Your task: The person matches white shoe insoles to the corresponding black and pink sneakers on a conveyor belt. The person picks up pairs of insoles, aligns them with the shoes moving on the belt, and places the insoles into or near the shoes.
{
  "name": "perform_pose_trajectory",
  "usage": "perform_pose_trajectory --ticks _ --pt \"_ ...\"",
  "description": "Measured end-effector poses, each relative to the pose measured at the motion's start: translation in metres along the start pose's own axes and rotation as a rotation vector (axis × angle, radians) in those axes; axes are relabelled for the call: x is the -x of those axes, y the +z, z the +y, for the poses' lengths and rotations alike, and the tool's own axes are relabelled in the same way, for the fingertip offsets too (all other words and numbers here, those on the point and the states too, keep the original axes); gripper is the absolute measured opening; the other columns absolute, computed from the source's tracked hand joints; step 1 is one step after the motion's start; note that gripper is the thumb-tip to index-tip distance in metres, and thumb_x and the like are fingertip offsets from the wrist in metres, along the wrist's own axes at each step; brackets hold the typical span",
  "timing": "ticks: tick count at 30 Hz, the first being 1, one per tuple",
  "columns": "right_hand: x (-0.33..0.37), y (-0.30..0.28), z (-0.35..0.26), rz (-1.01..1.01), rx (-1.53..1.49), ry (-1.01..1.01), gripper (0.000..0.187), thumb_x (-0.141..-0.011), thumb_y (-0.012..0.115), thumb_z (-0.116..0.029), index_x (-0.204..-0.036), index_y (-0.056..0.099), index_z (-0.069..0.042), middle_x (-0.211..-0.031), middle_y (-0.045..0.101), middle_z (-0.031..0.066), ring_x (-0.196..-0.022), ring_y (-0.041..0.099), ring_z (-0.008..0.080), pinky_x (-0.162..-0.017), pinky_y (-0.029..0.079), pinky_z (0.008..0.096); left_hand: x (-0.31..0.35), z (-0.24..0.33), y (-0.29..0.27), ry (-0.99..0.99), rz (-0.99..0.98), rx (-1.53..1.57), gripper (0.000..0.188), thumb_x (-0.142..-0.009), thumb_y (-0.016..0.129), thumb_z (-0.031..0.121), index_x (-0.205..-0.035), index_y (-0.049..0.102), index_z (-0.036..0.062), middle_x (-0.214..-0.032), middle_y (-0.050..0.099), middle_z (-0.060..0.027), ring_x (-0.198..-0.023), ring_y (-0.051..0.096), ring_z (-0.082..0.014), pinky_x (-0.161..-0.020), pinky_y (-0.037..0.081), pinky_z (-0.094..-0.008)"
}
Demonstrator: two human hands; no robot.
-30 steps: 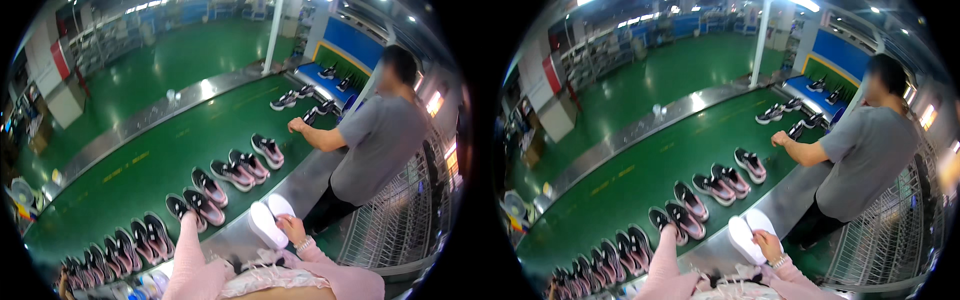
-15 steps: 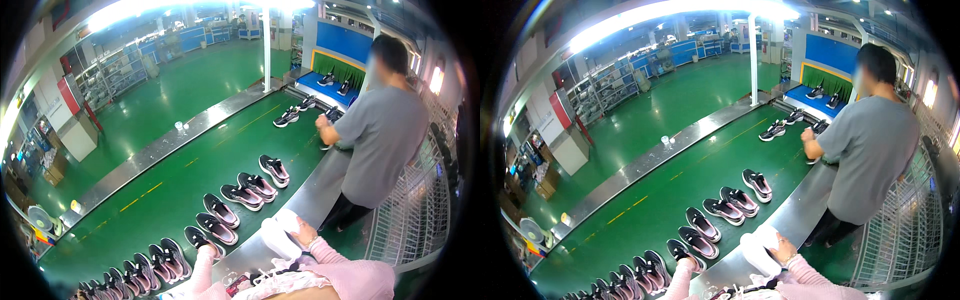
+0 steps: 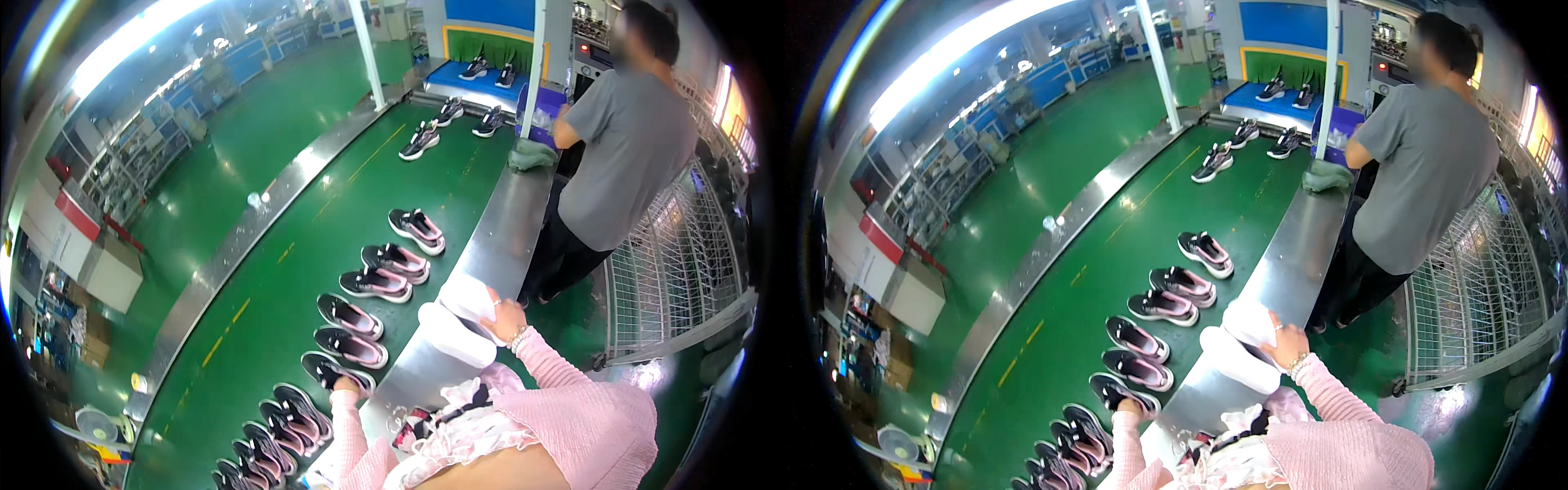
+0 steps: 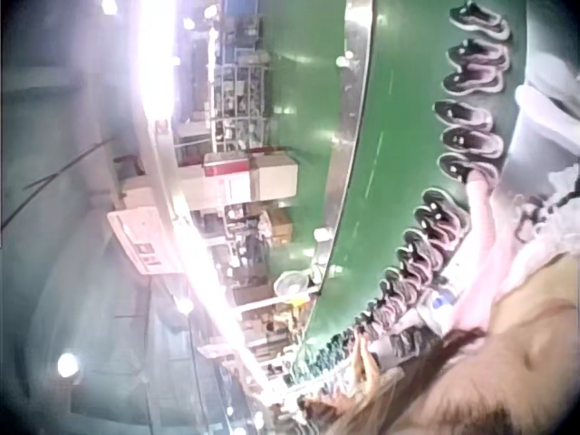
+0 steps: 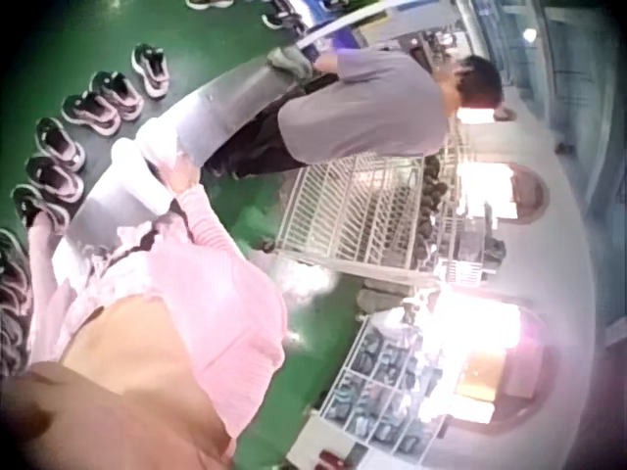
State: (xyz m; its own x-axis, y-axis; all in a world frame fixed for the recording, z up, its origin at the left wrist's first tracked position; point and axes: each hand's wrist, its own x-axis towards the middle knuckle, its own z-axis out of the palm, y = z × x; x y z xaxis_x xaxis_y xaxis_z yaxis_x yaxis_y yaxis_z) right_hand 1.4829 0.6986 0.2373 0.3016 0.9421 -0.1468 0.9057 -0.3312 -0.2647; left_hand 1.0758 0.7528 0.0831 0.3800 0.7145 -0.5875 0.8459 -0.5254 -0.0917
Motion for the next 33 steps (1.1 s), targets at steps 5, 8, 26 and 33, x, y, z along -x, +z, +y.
perform_pose_trajectory --ticks 5,8,26,33 --pt "-0.005 -0.020 -0.020 0.108 -0.199 -0.063 0.058 -0.071 0.054 -0.036 -0.121 0.033 -0.016 -0.076 0.056 0.0167 -0.072 0.054 0.0319 -0.063 0.042 0.0401 0.014 -0.001 0.017 -0.299 1.054 2.691 0.060 -0.082 0.041 0.039 -0.127 0.018 0.0078 -0.133 0.016 -0.0064 -0.119 0.023 -0.0269 -0.097 0.019 -0.0417" --pt "-0.010 -0.032 -0.042 0.066 -0.102 -0.059 0.057 -0.071 0.054 -0.034 -0.121 0.033 -0.015 -0.078 0.057 0.0165 -0.073 0.054 0.0322 -0.063 0.042 0.0404 0.010 -0.014 0.023 -0.299 1.130 2.708 0.056 -0.081 0.046 0.037 -0.123 0.027 0.0054 -0.130 0.026 -0.0067 -0.115 0.031 -0.0265 -0.094 0.023 -0.0409" --pt "-0.056 0.067 -0.167 -1.135 -0.766 -0.262 0.030 -0.076 0.053 -0.028 -0.095 0.058 -0.005 -0.066 0.059 0.0023 -0.053 0.049 0.0068 -0.046 0.036 0.0202 0.030 -0.028 -0.004 -0.176 1.060 3.292 0.038 -0.085 0.028 0.031 -0.117 0.033 0.0106 -0.126 0.030 0.0016 -0.114 0.030 -0.0142 -0.095 0.020 -0.0356" --pt "-0.105 0.160 -0.209 -1.053 -0.453 -0.353 0.027 -0.071 0.055 -0.028 -0.078 0.061 -0.003 -0.071 0.061 0.0051 -0.060 0.055 0.0118 -0.053 0.042 0.0247 0.003 -0.009 0.001 -0.573 1.121 2.820 0.025 -0.075 0.056 0.015 -0.097 0.048 0.0038 -0.096 0.053 -0.0052 -0.088 0.050 -0.0143 -0.077 0.041 -0.0274"
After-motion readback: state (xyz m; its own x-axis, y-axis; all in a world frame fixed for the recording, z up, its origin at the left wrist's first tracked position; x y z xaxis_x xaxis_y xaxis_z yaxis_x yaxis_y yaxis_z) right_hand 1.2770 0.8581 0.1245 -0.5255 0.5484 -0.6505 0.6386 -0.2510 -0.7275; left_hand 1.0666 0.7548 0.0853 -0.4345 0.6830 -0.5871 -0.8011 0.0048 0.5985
